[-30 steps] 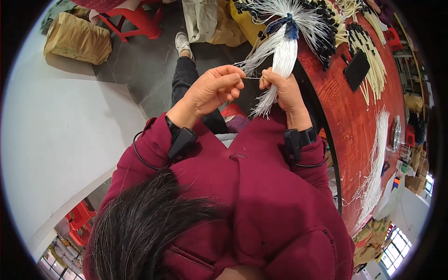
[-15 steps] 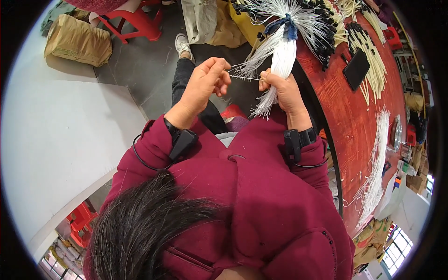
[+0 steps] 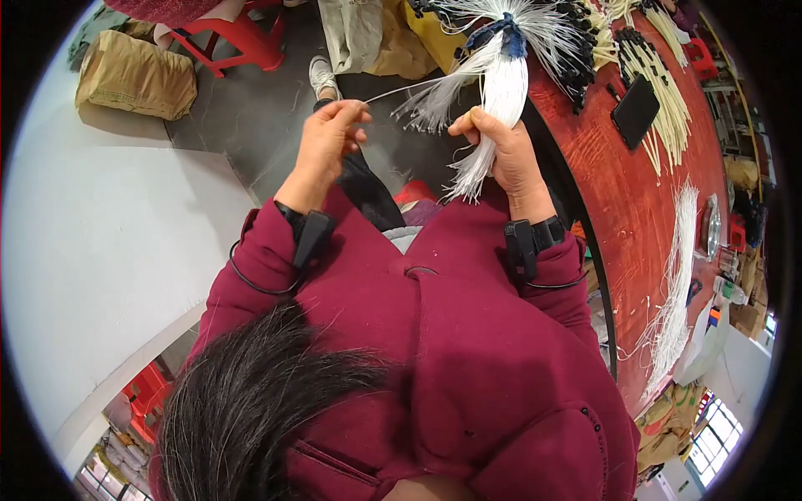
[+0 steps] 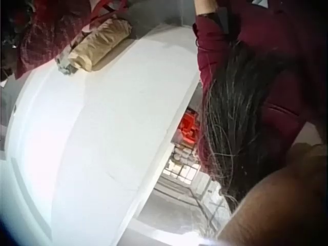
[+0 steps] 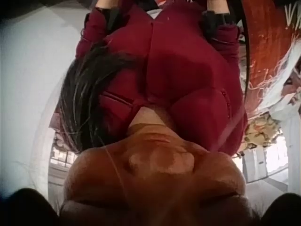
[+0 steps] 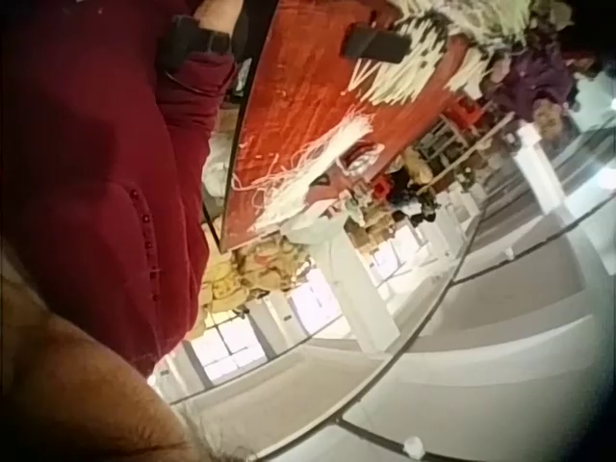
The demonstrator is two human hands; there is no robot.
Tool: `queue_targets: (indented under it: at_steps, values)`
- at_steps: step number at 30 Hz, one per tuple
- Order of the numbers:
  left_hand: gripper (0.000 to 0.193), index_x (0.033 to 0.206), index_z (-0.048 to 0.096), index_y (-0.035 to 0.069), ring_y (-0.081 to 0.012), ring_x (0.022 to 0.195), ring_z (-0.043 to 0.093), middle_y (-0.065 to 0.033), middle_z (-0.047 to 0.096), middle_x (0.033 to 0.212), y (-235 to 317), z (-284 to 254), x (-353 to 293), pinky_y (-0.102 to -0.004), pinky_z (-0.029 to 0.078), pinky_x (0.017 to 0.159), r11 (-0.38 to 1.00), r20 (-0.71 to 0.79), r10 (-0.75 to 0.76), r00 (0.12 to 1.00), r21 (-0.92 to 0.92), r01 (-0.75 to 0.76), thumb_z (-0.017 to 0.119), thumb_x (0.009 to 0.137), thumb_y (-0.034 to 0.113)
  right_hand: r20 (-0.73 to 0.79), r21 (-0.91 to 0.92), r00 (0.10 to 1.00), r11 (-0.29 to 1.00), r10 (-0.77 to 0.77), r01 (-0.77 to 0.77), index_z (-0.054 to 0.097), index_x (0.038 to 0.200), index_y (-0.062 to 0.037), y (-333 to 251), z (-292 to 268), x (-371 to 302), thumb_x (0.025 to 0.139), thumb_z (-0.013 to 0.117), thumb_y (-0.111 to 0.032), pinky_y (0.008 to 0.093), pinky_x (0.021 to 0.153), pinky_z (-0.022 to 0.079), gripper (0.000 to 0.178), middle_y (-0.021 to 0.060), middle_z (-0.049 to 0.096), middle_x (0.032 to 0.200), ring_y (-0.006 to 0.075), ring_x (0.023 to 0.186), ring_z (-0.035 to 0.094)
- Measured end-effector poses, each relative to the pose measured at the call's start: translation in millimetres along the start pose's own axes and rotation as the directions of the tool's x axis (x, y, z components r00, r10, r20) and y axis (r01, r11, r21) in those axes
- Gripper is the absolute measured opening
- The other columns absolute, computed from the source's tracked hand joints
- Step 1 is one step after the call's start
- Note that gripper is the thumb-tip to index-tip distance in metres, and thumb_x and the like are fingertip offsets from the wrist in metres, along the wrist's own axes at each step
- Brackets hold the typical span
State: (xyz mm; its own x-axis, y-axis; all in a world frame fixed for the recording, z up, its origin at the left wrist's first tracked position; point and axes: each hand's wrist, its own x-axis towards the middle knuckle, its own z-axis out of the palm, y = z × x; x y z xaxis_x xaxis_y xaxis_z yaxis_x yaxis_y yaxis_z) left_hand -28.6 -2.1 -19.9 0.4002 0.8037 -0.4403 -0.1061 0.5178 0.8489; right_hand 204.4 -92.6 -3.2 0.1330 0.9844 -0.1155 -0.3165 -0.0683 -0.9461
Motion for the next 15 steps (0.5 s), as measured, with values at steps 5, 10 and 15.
queue_targets:
  at_steps: [5,10,15]
  values:
    - [0.019,0.087,0.063,0.003,-0.0053,0.058,0.053,0.001,0.059,0.073,-11,19,-3,-0.0194,0.038,0.049,0.85,0.105,0.265,0.959,0.443,-0.283,0.067,0.084,0.021,0.14,0.095,0.99,0.995,0.0,-0.014,0.064,0.092,0.0027,6,-3,1,0.09,0.054,-0.023,0.0279,0.073,0.044,0.028,0.0135,0.068,0.091,0.0144,0.078,0.056]
    - [0.018,0.087,0.064,0.002,-0.0069,0.059,0.051,0.0008,0.059,0.075,-22,66,-15,-0.0214,0.04,0.051,0.707,0.505,0.264,0.822,0.478,-0.521,0.068,0.082,0.019,0.098,0.288,0.993,0.954,0.061,-0.087,0.064,0.096,0.0037,6,5,-4,0.091,0.054,-0.027,0.0311,0.082,0.046,0.033,0.0155,0.067,0.099,0.0174,0.083,0.059]
    - [0.015,0.086,0.063,0.003,-0.0053,0.053,0.048,0.0005,0.059,0.072,-16,61,-12,-0.0205,0.038,0.049,0.903,0.492,0.042,0.869,0.354,-0.244,0.066,0.085,0.018,0.078,0.231,0.993,0.967,0.089,-0.105,0.064,0.098,0.0043,3,6,-2,0.092,0.053,-0.028,0.0322,0.084,0.046,0.034,0.0158,0.067,0.101,0.0183,0.085,0.06]
